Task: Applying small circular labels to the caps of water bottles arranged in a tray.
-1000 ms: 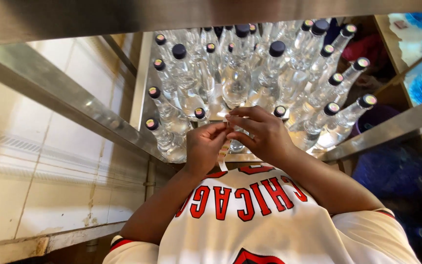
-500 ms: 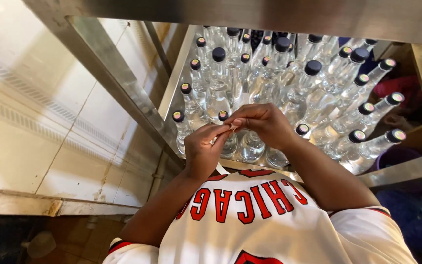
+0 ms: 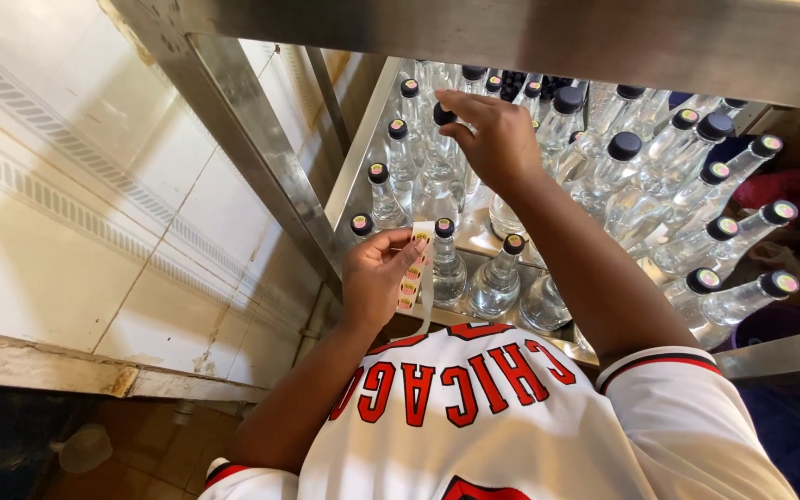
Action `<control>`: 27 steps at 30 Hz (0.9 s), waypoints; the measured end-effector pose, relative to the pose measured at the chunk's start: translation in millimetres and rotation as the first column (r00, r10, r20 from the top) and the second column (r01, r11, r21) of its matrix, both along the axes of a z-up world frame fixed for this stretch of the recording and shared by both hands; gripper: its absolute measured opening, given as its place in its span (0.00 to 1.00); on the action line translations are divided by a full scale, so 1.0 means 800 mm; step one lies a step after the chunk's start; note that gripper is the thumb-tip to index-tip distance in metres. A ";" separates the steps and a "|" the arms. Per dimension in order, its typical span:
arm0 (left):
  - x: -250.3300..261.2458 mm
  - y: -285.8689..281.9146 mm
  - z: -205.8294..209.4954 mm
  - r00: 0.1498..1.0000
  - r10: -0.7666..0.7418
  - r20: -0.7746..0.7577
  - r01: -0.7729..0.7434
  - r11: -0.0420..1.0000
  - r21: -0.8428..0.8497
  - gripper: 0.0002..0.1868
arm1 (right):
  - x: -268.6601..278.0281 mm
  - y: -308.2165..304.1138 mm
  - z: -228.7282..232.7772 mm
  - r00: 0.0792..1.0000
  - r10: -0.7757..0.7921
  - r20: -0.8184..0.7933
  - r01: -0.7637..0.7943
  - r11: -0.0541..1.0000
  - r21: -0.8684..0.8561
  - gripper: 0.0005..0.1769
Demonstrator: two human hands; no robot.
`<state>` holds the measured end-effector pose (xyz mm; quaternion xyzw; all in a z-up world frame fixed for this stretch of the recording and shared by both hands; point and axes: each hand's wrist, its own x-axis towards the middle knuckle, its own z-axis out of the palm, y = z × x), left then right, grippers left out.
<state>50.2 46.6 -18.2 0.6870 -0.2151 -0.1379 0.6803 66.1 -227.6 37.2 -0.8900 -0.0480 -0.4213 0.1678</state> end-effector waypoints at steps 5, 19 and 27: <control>0.005 0.007 0.006 0.999 0.017 -0.037 -0.015 0.999 0.039 0.20 | 0.012 0.004 -0.013 0.998 0.023 0.060 -0.016 0.993 -0.119 0.25; 0.031 -0.020 -0.011 0.931 -0.038 -0.364 -0.088 0.942 -0.323 0.19 | -0.071 0.077 0.018 0.990 0.111 -0.084 -0.068 0.912 0.404 0.32; 0.003 -0.021 0.012 0.970 -0.049 -0.237 -0.051 0.915 -0.400 0.14 | -0.114 0.124 -0.010 0.980 0.192 0.048 -0.197 0.971 0.139 0.13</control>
